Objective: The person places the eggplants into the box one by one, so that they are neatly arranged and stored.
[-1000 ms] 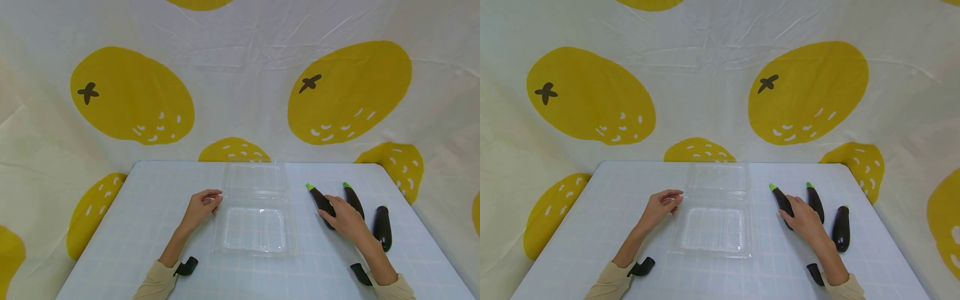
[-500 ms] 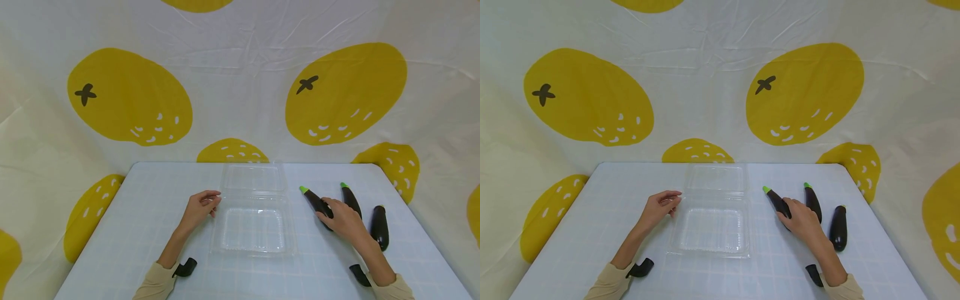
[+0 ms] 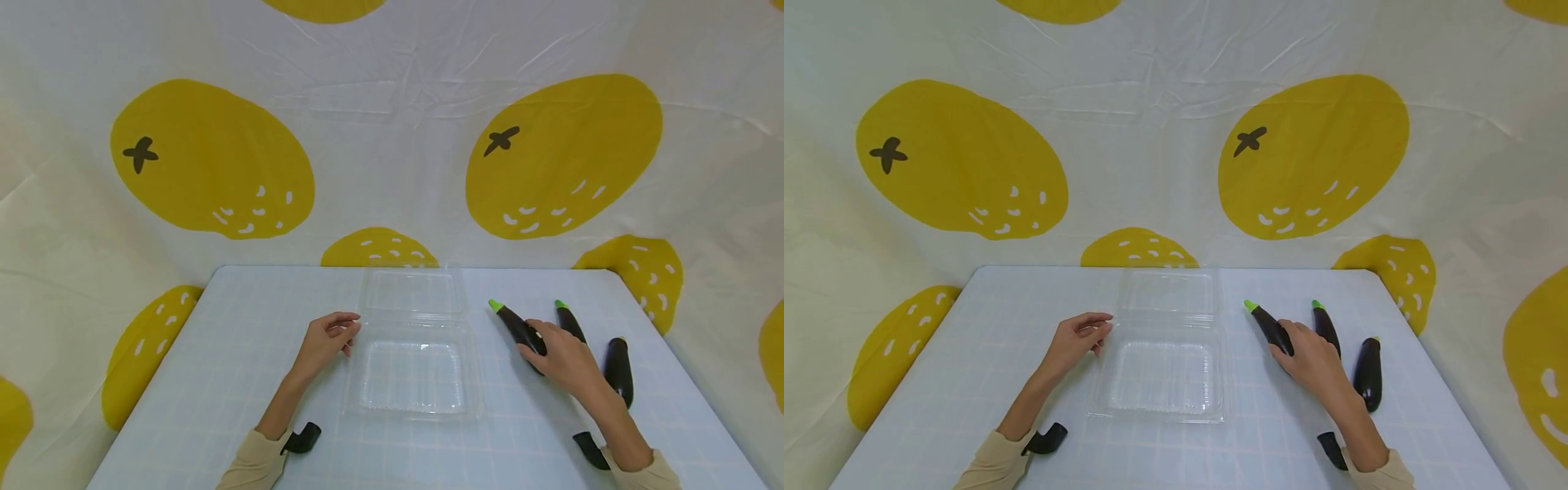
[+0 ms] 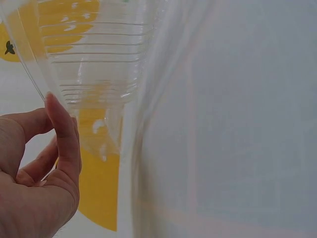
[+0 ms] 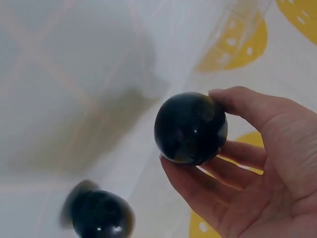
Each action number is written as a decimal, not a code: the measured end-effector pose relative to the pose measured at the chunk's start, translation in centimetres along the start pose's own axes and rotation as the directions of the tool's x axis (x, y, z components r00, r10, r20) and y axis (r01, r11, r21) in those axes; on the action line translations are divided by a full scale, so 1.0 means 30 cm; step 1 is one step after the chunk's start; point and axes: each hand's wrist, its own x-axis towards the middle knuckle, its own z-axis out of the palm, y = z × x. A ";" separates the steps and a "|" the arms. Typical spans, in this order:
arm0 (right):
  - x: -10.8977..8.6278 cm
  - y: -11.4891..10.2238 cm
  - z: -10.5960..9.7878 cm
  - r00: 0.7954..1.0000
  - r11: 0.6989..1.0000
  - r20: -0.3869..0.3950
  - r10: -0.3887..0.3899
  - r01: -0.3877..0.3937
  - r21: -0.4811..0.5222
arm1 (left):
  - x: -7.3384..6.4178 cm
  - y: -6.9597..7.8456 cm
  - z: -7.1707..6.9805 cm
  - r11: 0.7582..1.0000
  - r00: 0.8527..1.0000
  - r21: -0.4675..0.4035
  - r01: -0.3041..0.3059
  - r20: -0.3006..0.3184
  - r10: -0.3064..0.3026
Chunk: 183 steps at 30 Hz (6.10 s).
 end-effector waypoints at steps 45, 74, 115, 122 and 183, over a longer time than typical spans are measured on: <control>0.030 -0.198 -0.121 0.995 0.995 0.009 -0.100 0.100 -0.023 | 0.009 -0.017 0.000 0.999 1.000 -0.041 0.013 0.000 -0.013; 0.036 -0.340 -0.054 0.963 0.960 -0.035 -0.268 0.270 0.081 | 0.001 -0.004 0.004 0.999 0.999 -0.033 0.037 -0.010 -0.038; 0.014 -0.432 0.069 0.871 0.871 0.074 -0.485 0.475 0.124 | 0.002 -0.008 0.001 0.999 0.999 -0.035 0.040 -0.003 -0.040; 0.004 -0.429 0.090 0.850 0.855 0.099 -0.517 0.508 0.109 | 0.001 -0.007 0.001 0.999 1.000 -0.031 0.030 -0.001 -0.030; 0.010 -0.404 0.124 0.711 0.817 0.426 -0.560 0.386 0.428 | -0.001 -0.010 0.003 0.999 1.000 -0.040 0.007 0.002 -0.007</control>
